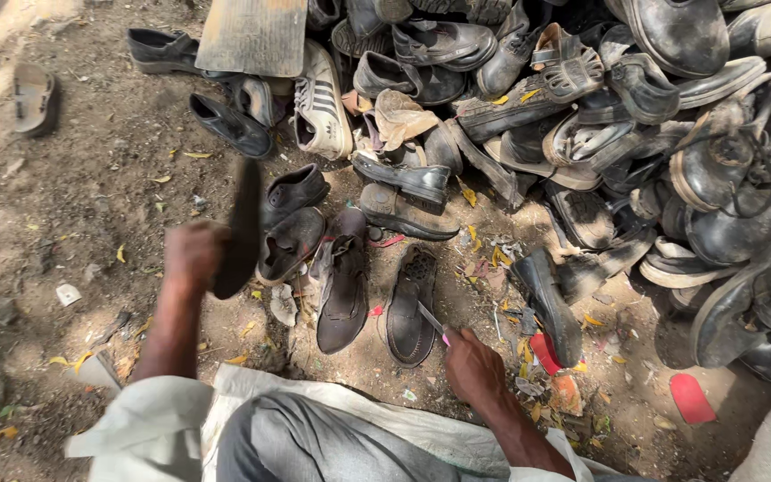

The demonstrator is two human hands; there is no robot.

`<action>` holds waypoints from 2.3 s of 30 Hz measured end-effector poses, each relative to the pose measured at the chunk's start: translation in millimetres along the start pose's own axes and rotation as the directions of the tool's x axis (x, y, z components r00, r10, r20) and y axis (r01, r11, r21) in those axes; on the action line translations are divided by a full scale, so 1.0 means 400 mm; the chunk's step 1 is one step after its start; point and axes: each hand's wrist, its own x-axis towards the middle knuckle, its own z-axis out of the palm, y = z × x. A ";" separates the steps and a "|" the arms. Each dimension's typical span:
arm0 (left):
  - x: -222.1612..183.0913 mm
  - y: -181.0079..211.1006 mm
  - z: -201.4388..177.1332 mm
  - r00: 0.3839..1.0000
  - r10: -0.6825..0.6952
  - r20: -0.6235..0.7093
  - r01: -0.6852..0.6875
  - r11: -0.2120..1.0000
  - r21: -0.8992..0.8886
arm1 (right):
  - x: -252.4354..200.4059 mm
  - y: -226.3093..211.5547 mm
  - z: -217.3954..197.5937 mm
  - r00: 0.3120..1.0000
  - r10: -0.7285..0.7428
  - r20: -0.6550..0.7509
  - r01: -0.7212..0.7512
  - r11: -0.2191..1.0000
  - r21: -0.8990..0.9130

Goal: The person cleans and repairs multiple pairs of shoes by hand using a small brush to remove debris and a sharp tool to trim material, handling several shoes from a large pile one by one.

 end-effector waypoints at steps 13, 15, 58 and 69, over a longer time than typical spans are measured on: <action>-0.229 -0.110 0.436 0.969 -0.201 0.144 0.208 0.977 -0.035 | 0.007 -0.025 -0.025 0.993 0.084 0.086 -0.087 0.996 0.032; -0.220 -0.087 0.364 0.999 -0.044 0.028 0.044 0.999 0.006 | 0.012 -0.017 -0.024 0.999 0.027 0.026 -0.028 0.998 0.053; -0.411 0.091 0.721 0.785 0.606 0.126 -0.581 0.652 0.487 | 0.041 0.043 -0.020 0.948 0.188 -0.258 -0.083 0.925 0.372; -0.422 0.222 0.862 0.995 -0.074 -0.069 0.095 0.923 0.373 | 0.044 0.033 -0.040 0.928 0.164 -0.334 -0.038 0.935 0.354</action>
